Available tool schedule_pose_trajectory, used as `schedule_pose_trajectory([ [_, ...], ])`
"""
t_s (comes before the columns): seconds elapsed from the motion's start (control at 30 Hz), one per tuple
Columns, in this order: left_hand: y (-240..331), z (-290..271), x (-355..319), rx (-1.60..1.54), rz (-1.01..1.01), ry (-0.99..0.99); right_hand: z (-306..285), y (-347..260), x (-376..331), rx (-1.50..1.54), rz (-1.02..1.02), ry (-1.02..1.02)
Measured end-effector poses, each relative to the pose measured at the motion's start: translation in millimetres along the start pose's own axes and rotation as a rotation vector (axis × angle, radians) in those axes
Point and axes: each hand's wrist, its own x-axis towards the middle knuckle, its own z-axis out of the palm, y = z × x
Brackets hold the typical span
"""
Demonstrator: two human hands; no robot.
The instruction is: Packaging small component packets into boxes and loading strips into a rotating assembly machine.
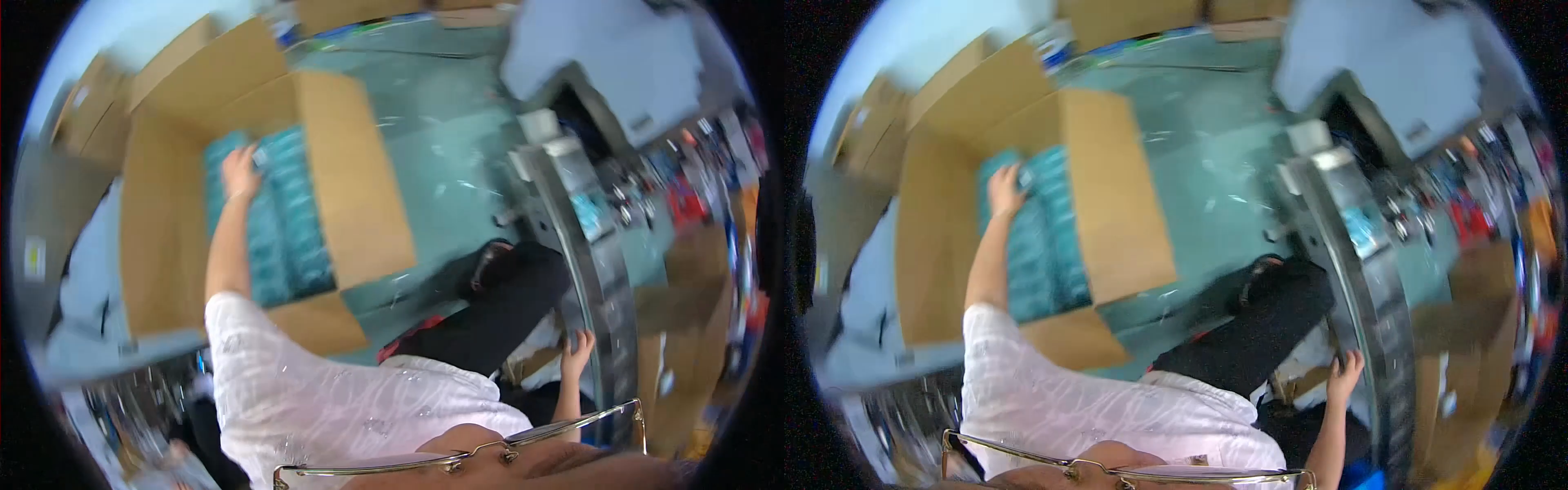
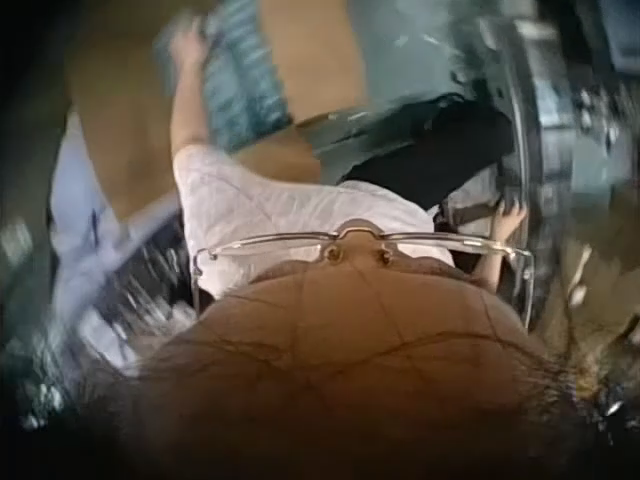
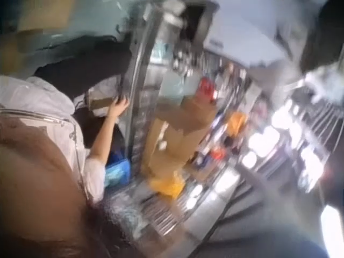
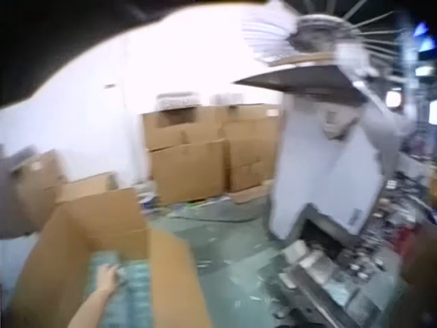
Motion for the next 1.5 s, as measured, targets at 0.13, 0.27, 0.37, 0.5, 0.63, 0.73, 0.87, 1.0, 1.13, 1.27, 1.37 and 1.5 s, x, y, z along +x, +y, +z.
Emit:
schedule_pose_trajectory([
  [0.13,-1,50,0,-0.254,0.084,-0.1,-25,28,-28,-0.16,0.218,-0.046],
  [0.27,154,125,80,-0.525,0.2,-0.283,-28,49,-42,-0.247,0.39,-0.104],
  [0.37,232,174,91,-0.757,0.309,-0.2,-46,65,-69,-0.274,0.503,-0.031],
  [0.5,217,216,89,-0.895,0.261,-0.092,-63,64,-79,-0.265,0.545,0.014],
  [0.63,141,213,80,-0.912,0.093,0.078,-70,69,-70,-0.276,0.459,0.059],
  [0.73,54,174,52,-0.844,-0.108,0.279,-85,56,-59,-0.22,0.422,0.277],
  [0.87,158,51,14,-0.748,0.128,0.317,-166,-49,-19,0.306,0.128,0.569],
  [1.0,271,-30,-71,-0.791,0.363,0.033,-253,-179,-45,0.7,-0.776,0.123],
  [1.13,389,-87,-129,-1.016,0.696,-0.108,-258,-154,-48,0.733,-0.817,-0.065],
  [1.27,454,-128,-143,-0.961,1.129,-0.261,-242,-144,-61,0.769,-0.754,-0.273],
  [1.37,483,-129,-144,-0.775,1.352,-0.297,-238,-112,-78,0.784,-0.647,-0.389],
  [1.5,519,-90,-123,-0.428,1.703,-0.495,-212,-76,-75,0.857,-0.443,-0.465],
])
